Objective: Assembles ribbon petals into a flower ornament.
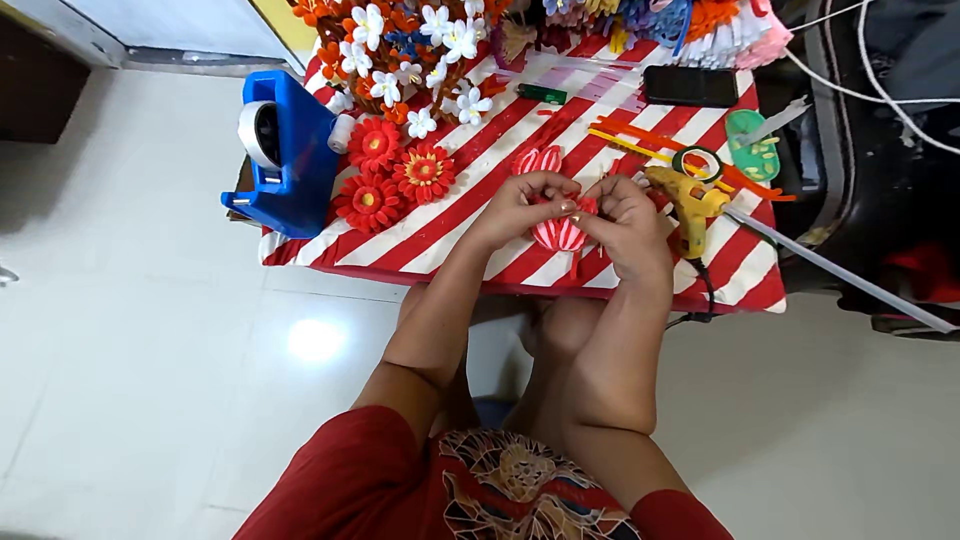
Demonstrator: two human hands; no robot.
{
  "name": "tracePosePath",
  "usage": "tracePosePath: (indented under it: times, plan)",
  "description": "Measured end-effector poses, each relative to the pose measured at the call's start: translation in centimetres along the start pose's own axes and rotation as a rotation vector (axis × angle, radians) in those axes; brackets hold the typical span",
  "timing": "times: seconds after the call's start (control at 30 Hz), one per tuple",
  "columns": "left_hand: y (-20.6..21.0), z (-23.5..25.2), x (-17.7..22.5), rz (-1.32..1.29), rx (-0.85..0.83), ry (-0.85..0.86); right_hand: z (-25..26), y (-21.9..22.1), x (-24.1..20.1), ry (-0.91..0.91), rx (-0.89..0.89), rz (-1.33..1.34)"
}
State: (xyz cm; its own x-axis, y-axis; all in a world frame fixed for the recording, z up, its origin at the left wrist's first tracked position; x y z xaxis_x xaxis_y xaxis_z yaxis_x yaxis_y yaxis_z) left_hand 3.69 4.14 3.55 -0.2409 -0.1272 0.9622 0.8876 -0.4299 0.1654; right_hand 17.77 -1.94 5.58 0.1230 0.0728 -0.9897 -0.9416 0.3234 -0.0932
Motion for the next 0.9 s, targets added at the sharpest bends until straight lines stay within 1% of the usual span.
tracePosePath:
  times: [0.1, 0.27, 0.4, 0.5, 0.73, 0.8, 0.9]
  plan:
    - [0.3, -0.1, -0.1, -0.01, -0.029, 0.046, 0.0, 0.2, 0.0, -0.014, -0.022, -0.005]
    - [0.0, -0.2, -0.1, 0.004, 0.02, 0.122, -0.5, 0.2, -0.5, -0.045, -0.044, -0.086]
    - [0.0, -0.3, 0.1, 0.001, -0.016, 0.128, -0.6, 0.3, -0.6, -0.016, -0.044, -0.105]
    - [0.0, -0.3, 0.2, -0.006, -0.063, 0.137, -0.4, 0.4, -0.6, -0.005, -0.022, -0.04]
    - [0.2, -0.4, 0.1, -0.046, -0.049, 0.111, -0.4, 0.4, -0.9, -0.005, 0.011, 0.035]
    - [0.1, -0.4, -0.1, -0.104, -0.037, 0.081, -0.5, 0.4, -1.1, -0.003, 0.011, 0.056]
    - [0.0, -0.5, -0.4, -0.349, -0.03, 0.011, -0.6, 0.0, -1.4, -0.062, -0.024, 0.117]
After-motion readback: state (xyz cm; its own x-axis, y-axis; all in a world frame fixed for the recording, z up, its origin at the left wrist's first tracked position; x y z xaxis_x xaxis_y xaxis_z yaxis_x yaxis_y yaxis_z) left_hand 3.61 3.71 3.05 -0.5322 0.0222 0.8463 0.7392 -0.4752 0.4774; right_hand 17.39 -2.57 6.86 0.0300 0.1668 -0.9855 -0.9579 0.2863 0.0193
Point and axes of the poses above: each hand's wrist, its own z-axis towards the middle knuckle, its own y-axis out of the palm, x = y × z, the point moved 6 cm from there along z, towards the middle knuckle, and after that the axes turned 13 degrees about x, right-handed, at the moved point
